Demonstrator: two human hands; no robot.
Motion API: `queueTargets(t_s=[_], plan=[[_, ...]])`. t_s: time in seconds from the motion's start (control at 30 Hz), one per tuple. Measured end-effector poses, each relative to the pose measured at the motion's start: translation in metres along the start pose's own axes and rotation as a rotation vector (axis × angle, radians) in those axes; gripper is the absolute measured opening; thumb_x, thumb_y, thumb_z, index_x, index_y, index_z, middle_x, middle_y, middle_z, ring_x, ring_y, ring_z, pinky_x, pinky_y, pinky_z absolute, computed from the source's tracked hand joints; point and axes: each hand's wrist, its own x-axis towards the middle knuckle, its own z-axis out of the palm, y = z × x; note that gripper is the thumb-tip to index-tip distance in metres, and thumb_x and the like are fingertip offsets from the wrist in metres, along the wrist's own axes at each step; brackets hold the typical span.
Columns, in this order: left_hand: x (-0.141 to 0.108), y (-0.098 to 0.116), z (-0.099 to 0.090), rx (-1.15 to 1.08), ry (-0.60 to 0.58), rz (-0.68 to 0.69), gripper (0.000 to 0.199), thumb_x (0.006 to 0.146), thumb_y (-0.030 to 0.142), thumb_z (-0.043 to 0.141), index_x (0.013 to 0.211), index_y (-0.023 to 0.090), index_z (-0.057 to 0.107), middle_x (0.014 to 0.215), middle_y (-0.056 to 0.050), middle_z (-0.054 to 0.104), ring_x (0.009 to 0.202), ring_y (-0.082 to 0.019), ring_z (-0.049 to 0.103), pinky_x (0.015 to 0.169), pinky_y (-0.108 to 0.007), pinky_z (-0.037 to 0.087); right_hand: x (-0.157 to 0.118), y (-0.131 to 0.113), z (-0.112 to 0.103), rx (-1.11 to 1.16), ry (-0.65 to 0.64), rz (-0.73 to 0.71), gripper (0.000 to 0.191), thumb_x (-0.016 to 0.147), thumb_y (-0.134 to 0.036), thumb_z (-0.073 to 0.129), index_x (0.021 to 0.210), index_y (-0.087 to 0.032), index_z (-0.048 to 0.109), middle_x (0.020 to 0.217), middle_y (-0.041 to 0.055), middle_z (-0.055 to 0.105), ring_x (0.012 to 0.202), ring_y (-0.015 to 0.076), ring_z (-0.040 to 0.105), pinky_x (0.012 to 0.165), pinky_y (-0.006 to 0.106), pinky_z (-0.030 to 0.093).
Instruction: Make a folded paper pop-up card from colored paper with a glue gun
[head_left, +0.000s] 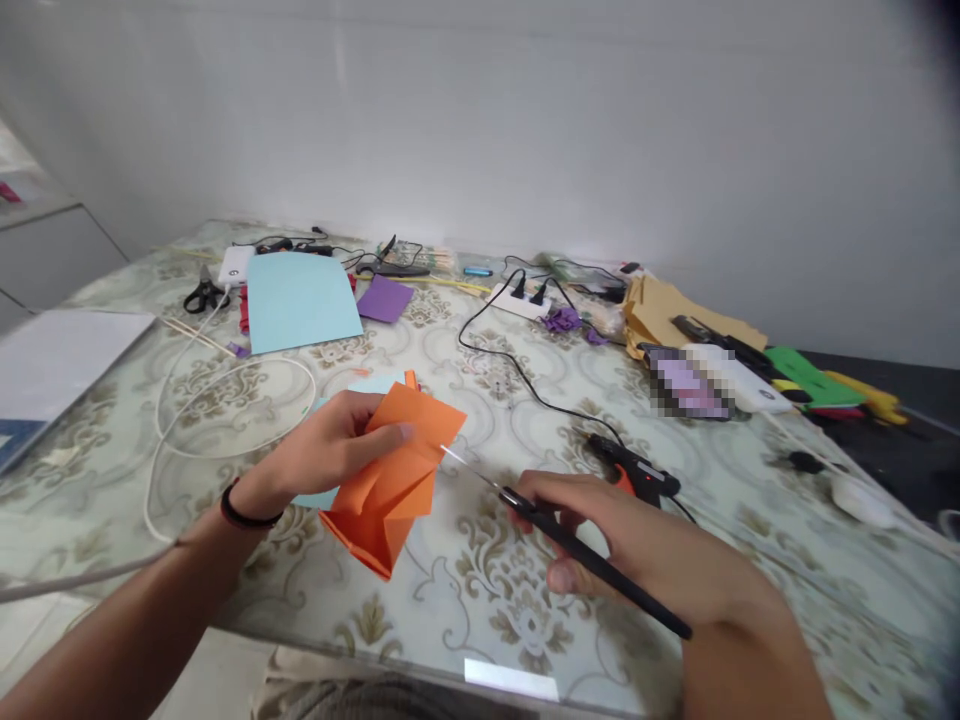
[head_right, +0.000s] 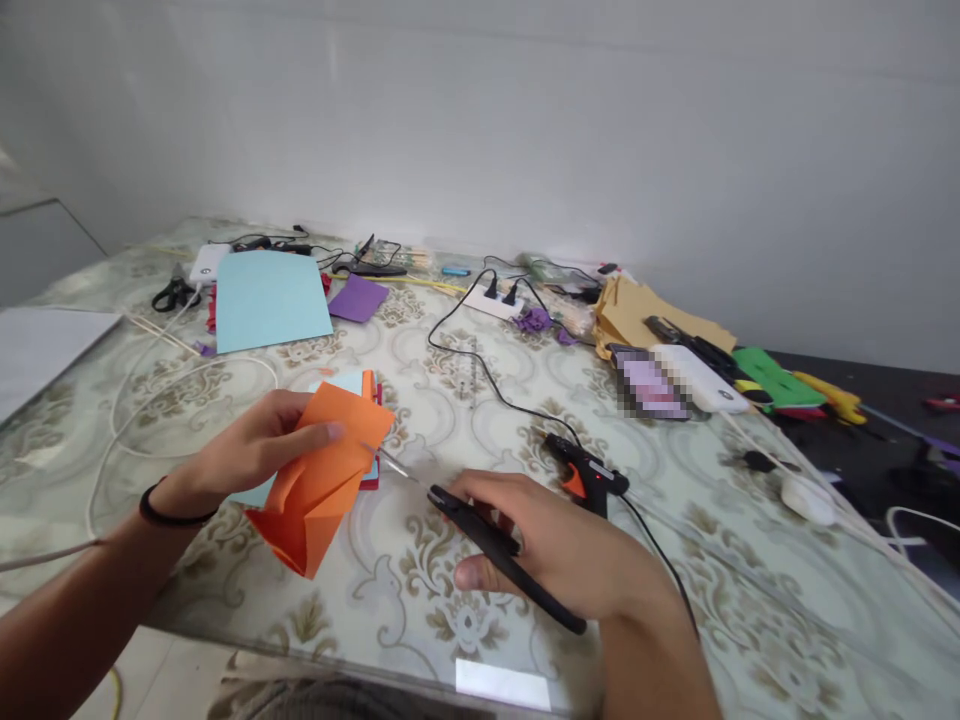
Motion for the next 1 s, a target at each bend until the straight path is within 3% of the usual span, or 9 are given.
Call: queueTargets(t_s=[0.17,0.33,0.5,0.73,1.0], plan=[[0.004,0.001,0.007,0.021,0.014,0.022,0.04,0.097,0.055,0.067,0.084,0.018,0.075,0.063,-0.001,0.065,0.052,-0.013,0.054,0.045,-0.022,0.04,0.005,-0.002,0.007,-0.002,-0.032,-0.011,0.059,0.087,-0.076,0.07,0.101,-0.018,0.072,0.088,0.006,0.07,0.075,0.0202,0.06,0.067,0.03,0.048],[0.005,0.001,0.007,0.068,-0.034,-0.045,0.057,0.102,0.066,0.051,0.073,0.019,0.06,0.056,0.004,0.047,0.046,-0.009,0.037,0.039,-0.02,0.027,0.006,-0.005,0.009,0.014,-0.024,-0.031,0.062,0.087,-0.08,0.068,0.095,-0.019,0.072,0.083,0.0038,0.067,0.071,0.0181,0.058,0.064,0.029,0.047],[0.005,-0.002,0.006,0.064,-0.069,-0.106,0.061,0.1,0.071,0.052,0.066,0.02,0.046,0.054,0.006,0.038,0.045,-0.008,0.031,0.039,-0.021,0.021,0.006,-0.002,0.01,0.039,-0.019,-0.019,0.064,0.085,-0.081,0.07,0.1,-0.018,0.072,0.089,0.0063,0.069,0.076,0.0202,0.061,0.068,0.03,0.05],[0.003,0.0,0.009,0.029,-0.096,-0.14,0.059,0.102,0.068,0.051,0.068,0.02,0.052,0.055,0.004,0.042,0.045,-0.008,0.036,0.039,-0.02,0.026,0.009,-0.003,0.012,0.087,-0.06,-0.039,0.066,0.087,-0.081,0.066,0.1,-0.016,0.071,0.089,0.007,0.069,0.074,0.0199,0.061,0.067,0.031,0.047],[0.004,0.002,0.012,-0.022,-0.115,-0.147,0.06,0.101,0.068,0.053,0.065,0.02,0.049,0.054,0.004,0.042,0.045,-0.008,0.035,0.04,-0.021,0.025,0.013,-0.005,0.015,0.085,-0.073,-0.054,0.068,0.088,-0.083,0.064,0.098,-0.016,0.07,0.087,0.0073,0.069,0.071,0.0188,0.058,0.065,0.03,0.046]])
